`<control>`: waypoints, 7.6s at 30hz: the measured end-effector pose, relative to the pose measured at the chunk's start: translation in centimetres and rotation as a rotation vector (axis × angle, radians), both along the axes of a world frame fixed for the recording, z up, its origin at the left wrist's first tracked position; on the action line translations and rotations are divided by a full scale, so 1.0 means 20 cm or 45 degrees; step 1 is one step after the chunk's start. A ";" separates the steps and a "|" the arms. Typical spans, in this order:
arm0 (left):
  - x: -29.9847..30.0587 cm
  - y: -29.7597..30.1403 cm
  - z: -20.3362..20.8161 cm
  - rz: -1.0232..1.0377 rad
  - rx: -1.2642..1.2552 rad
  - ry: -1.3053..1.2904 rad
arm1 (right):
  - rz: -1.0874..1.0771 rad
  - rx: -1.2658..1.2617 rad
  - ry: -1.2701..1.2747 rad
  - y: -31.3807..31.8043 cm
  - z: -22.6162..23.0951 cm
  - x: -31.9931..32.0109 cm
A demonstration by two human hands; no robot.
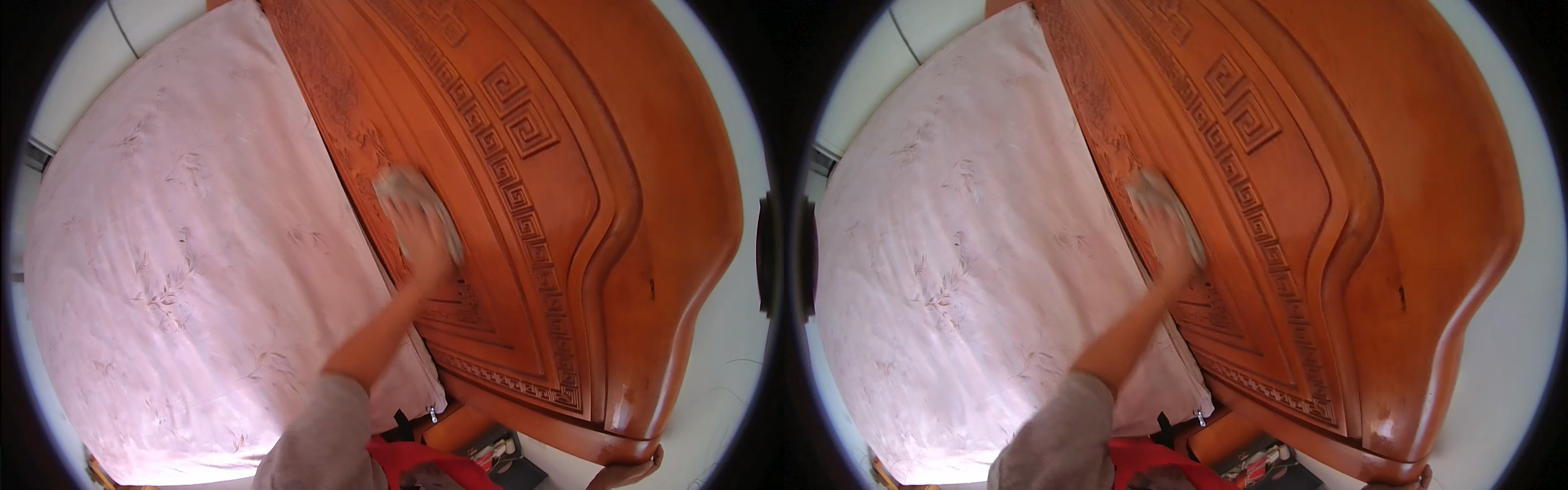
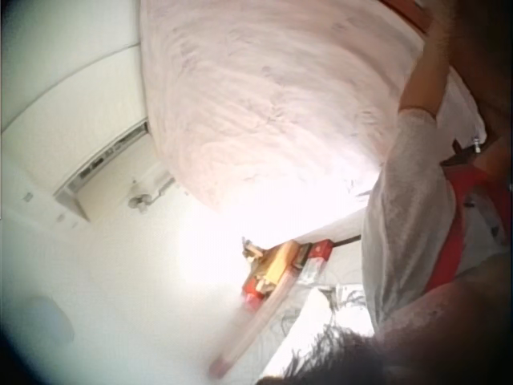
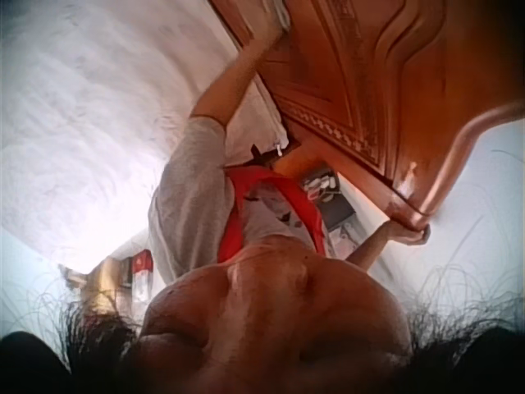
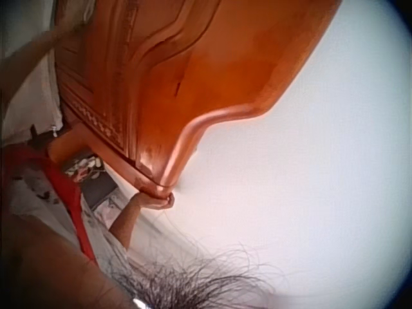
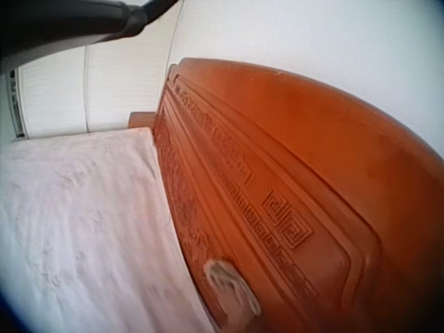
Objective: The person wipes a nightstand and a wooden headboard with a cloth, then cleans the edges of a dresser and the lower frame of the bed.
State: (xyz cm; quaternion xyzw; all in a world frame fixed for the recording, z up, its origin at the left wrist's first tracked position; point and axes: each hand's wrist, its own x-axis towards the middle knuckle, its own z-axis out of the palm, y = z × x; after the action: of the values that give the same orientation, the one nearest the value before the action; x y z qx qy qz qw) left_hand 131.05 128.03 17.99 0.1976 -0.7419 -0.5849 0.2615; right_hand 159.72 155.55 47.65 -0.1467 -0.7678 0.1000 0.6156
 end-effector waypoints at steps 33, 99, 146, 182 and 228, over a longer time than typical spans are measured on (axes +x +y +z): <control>0.57 0.14 -0.61 -0.321 1.128 -0.030 | -0.003 -0.105 -0.190 0.00 -0.03 0.04; 1.40 1.09 1.54 -0.752 -1.224 1.294 | 1.205 -1.856 -0.861 0.14 -0.78 1.44; 3.16 -0.73 -0.48 -1.029 0.093 -1.864 | -0.056 -0.778 -1.713 0.14 -2.49 1.14; 3.15 -0.71 -0.55 -0.996 0.197 -1.735 | 0.965 -0.192 -1.928 -0.29 -2.45 1.80; 1.80 0.34 -1.03 -1.137 -1.764 -1.732 | 0.902 -3.160 -0.209 0.14 -3.25 0.27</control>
State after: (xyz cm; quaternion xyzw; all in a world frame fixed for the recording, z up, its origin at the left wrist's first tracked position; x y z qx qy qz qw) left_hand 166.97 134.89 -2.60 0.0011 -0.9078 0.1544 -0.3900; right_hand 165.14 158.42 -17.34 -0.4123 -0.1945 0.8892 -0.0397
